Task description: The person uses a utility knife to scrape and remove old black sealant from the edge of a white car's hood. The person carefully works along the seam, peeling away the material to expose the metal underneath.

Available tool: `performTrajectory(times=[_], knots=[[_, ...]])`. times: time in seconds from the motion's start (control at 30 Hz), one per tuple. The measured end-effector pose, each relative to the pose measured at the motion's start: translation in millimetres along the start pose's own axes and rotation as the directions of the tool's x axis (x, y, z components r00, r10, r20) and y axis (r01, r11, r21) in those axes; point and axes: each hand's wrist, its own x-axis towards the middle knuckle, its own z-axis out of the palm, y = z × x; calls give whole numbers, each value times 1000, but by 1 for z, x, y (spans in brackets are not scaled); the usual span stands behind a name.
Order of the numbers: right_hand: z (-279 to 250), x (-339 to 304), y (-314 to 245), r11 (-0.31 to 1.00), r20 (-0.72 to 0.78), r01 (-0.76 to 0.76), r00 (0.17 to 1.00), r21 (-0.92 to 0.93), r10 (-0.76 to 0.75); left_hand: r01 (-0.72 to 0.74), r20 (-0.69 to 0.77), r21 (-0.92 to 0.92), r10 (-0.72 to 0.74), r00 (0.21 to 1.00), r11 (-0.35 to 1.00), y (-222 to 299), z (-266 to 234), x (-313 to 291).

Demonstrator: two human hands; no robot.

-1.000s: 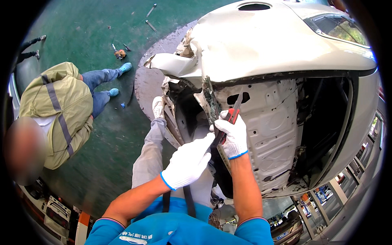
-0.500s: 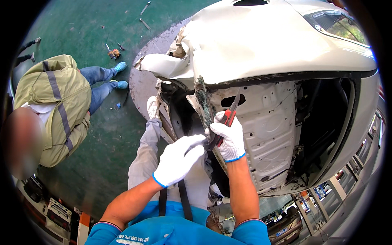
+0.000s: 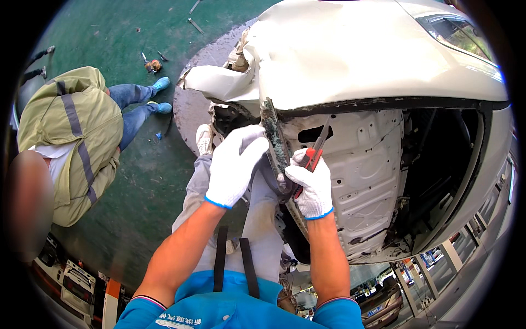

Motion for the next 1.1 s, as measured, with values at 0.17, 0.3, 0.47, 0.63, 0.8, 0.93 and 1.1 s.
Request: performTrajectory(times=[0.17,0.3,0.47,0.63,0.8,0.93,1.1], knots=[[-1,-1,0,979,-18,32,999,-203,-36,-3,-83,-57,-2,997,998,2,14,40],[-4,0,2,959,-8,24,1000,-284,-28,11,-98,50,-6,995,999,8,23,57],[-11,2,6,990,10,-21,1000,-140,23,11,-45,-6,-11,999,1000,8,22,64],[-18,4,8,999,65,-36,997,-14,37,36,-16,-84,-38,999,996,3,22,67],[-18,2,5,993,115,-109,988,39,104,38,-51,-64,-41,998,997,-1,26,67],[-19,1,8,996,73,-84,994,-16,85,58,-14,-51,-59,998,997,4,22,65],[-13,-2,11,984,76,-8,997,-177,21,46,-38,-21,-47,998,999,0,17,64]])
